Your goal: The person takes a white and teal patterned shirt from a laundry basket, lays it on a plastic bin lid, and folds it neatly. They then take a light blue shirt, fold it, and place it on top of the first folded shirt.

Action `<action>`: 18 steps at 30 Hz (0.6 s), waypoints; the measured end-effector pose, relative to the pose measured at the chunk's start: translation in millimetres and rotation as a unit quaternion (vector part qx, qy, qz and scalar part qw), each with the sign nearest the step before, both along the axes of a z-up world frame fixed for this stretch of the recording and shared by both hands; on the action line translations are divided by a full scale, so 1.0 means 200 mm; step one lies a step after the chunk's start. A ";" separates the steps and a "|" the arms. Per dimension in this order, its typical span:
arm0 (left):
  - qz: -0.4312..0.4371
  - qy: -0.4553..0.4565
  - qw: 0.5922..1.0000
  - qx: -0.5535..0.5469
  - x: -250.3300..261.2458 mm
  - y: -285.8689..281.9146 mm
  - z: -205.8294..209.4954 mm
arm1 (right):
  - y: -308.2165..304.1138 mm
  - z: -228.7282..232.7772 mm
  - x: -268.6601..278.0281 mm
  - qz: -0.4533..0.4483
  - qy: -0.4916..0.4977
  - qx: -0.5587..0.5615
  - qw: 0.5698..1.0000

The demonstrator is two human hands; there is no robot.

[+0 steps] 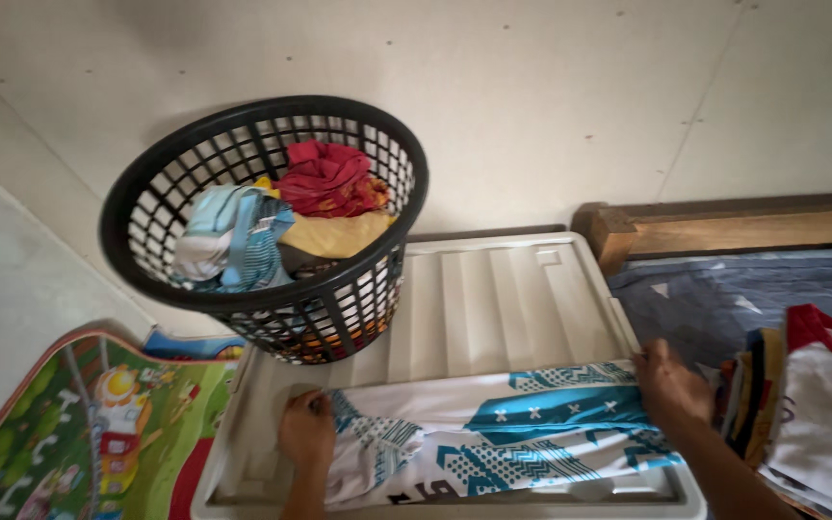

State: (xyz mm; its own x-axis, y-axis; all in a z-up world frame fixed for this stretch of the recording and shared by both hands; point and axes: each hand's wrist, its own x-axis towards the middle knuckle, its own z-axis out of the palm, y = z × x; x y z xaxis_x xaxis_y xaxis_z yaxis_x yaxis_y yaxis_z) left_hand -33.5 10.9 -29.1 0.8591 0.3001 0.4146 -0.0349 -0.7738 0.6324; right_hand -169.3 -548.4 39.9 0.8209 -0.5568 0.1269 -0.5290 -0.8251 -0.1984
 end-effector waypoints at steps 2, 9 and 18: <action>-0.025 0.059 0.997 -0.040 0.08 0.08 -0.05 | 0.01 0.02 -0.02 0.074 -0.101 -0.120 0.985; -0.157 0.133 0.960 -0.189 0.30 0.34 -0.25 | 0.47 0.11 0.09 0.232 -0.181 -0.022 0.956; -0.217 0.159 0.953 -0.140 0.30 0.30 -0.12 | 1.40 0.13 0.19 0.438 -0.152 0.086 0.882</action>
State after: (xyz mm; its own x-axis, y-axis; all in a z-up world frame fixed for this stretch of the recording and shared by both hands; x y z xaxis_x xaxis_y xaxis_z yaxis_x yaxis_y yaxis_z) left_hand 26.8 70.9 -52.7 0.9963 -0.0523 0.0682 -0.0855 -0.5290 0.8443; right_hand -130.4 -268.3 66.7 0.8884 0.2414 0.3906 0.3953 -0.8348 -0.3832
